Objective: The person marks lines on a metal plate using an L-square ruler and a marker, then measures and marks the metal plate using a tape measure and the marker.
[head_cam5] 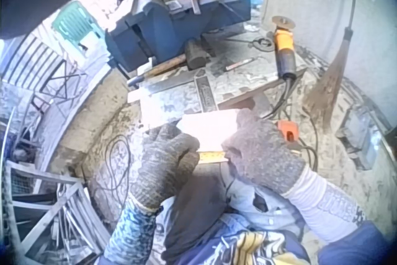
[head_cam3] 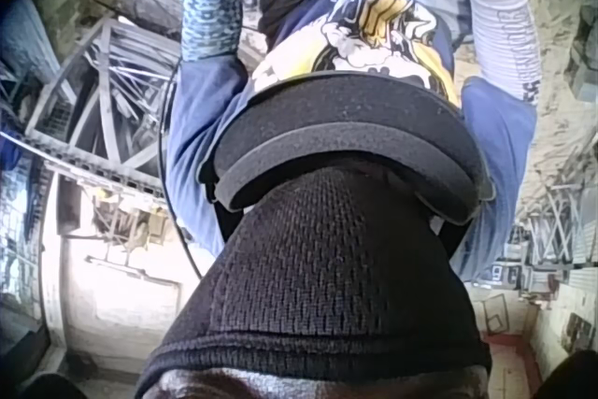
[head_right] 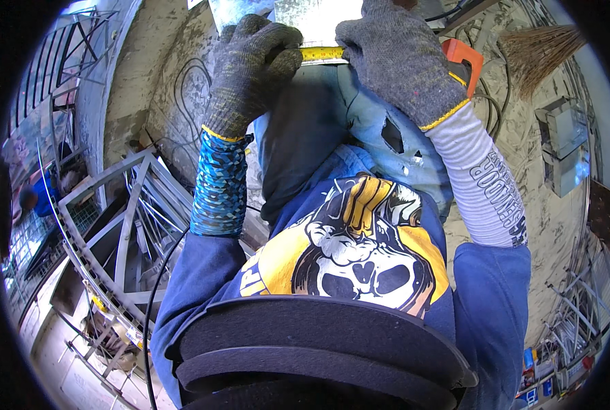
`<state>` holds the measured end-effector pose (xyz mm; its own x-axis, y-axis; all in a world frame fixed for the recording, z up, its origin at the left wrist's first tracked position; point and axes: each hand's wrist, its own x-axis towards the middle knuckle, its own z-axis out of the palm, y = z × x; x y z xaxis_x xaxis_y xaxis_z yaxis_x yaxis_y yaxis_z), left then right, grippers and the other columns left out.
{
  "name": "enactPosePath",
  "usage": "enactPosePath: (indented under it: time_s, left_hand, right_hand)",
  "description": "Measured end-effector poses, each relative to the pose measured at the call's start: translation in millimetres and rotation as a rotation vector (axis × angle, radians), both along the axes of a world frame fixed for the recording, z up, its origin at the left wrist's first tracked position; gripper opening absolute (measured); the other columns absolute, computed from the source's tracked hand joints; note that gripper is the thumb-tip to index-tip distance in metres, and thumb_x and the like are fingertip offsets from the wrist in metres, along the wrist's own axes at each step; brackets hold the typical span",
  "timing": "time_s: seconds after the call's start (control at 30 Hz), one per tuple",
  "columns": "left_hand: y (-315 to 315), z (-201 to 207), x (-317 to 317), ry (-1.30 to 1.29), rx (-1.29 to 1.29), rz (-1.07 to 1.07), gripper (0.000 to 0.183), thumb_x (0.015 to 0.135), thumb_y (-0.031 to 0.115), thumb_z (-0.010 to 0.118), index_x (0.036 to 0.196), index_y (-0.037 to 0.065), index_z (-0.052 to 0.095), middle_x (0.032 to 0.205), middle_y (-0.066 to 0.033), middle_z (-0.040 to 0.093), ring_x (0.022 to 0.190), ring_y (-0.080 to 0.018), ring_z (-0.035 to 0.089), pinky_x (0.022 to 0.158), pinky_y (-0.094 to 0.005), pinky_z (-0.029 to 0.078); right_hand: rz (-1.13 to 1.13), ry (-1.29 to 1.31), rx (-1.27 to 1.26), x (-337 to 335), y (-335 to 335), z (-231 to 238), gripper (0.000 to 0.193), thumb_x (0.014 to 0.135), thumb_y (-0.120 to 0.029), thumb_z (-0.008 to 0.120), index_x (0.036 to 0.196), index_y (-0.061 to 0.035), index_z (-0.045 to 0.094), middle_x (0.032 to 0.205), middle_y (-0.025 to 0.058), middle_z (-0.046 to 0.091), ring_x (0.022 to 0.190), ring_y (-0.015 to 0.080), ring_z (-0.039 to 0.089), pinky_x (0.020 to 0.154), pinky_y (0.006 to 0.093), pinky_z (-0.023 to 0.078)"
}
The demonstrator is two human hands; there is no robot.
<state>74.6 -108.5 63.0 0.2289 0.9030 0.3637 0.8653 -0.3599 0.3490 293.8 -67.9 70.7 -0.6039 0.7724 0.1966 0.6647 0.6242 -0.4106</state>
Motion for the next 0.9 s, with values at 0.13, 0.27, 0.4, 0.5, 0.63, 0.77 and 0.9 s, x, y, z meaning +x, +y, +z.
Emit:
enactPosePath:
  time_s: [0.13, 0.27, 0.4, 0.5, 0.63, 0.77, 0.9]
  left_hand:
    - [6.2, 4.8, -0.1, 0.156, -0.081, -0.075, 0.02, 0.086, 0.028, 0.07, 0.102, 0.016, 0.075, 0.1, -0.011, 0.066, 0.092, -0.0348, 0.062, 0.084, -0.0482, 0.05]
    - [7.0, -1.5, -2.0, 0.168, -0.099, -0.062, 0.018, 0.087, 0.029, 0.068, 0.1, 0.018, 0.075, 0.097, -0.0094, 0.066, 0.089, -0.0332, 0.061, 0.082, -0.0476, 0.048]
    - [8.0, -2.7, -1.4, 0.138, -0.068, -0.086, 0.017, 0.086, 0.028, 0.069, 0.099, 0.018, 0.074, 0.094, -0.0088, 0.065, 0.089, -0.033, 0.061, 0.081, -0.0477, 0.048]
    - [8.0, -3.3, -2.0, 0.116, -0.078, -0.092, 0.017, 0.086, 0.027, 0.069, 0.099, 0.018, 0.075, 0.094, -0.009, 0.065, 0.089, -0.0331, 0.061, 0.083, -0.0481, 0.047]
    - [7.6, -7.0, -0.9, 0.09, -0.057, -0.064, 0.017, 0.086, 0.027, 0.068, 0.098, 0.018, 0.076, 0.093, -0.0098, 0.065, 0.09, -0.0332, 0.062, 0.083, -0.0482, 0.047]
    - [9.6, -11.2, -7.8, 0.079, -0.053, -0.117, 0.018, 0.085, 0.027, 0.069, 0.098, 0.018, 0.076, 0.093, -0.0102, 0.065, 0.089, -0.033, 0.062, 0.082, -0.0478, 0.048]
    - [12.0, -21.3, -8.5, 0.03, -0.039, -0.104, 0.017, 0.083, 0.027, 0.071, 0.097, 0.018, 0.077, 0.094, -0.0105, 0.065, 0.088, -0.0326, 0.063, 0.082, -0.0474, 0.048]
  right_hand:
    - [0.004, -0.031, -0.001, -0.2, -0.2, 1.5, 0.014, 0.082, -0.017, 0.066, 0.076, -0.0048, 0.069, 0.092, 0.0218, 0.051, 0.087, 0.0391, 0.058, 0.074, 0.0491, 0.047]
    - [0.004, -0.055, -0.009, -1.2, -2.0, 4.0, 0.014, 0.082, -0.017, 0.065, 0.077, -0.0042, 0.068, 0.091, 0.0219, 0.051, 0.089, 0.0388, 0.058, 0.075, 0.049, 0.047]
    - [-0.01, -0.059, -0.002, -1.9, -4.6, 7.1, 0.014, 0.083, -0.017, 0.065, 0.078, -0.0037, 0.068, 0.092, 0.0221, 0.052, 0.089, 0.0387, 0.057, 0.076, 0.0491, 0.046]
    - [-0.004, -0.028, -0.014, -2.3, -5.8, 10.2, 0.015, 0.084, -0.016, 0.064, 0.078, -0.0034, 0.068, 0.092, 0.0221, 0.052, 0.09, 0.0388, 0.057, 0.077, 0.0493, 0.046]
    - [-0.018, -0.025, 0.028, -3.4, -8.1, 11.6, 0.014, 0.085, -0.015, 0.063, 0.079, -0.0033, 0.068, 0.092, 0.0213, 0.052, 0.091, 0.0386, 0.057, 0.077, 0.0492, 0.046]
    - [-0.053, -0.05, -0.036, -3.6, -6.3, 11.0, 0.014, 0.083, -0.018, 0.065, 0.085, -0.0055, 0.071, 0.103, 0.0225, 0.057, 0.097, 0.0373, 0.06, 0.081, 0.0478, 0.048]
    - [-0.039, -0.129, 0.149, 10.3, 3.0, -25.7, 0.026, 0.088, -0.025, 0.07, 0.111, -0.0124, 0.069, 0.106, 0.0141, 0.058, 0.095, 0.0319, 0.066, 0.079, 0.0457, 0.054]
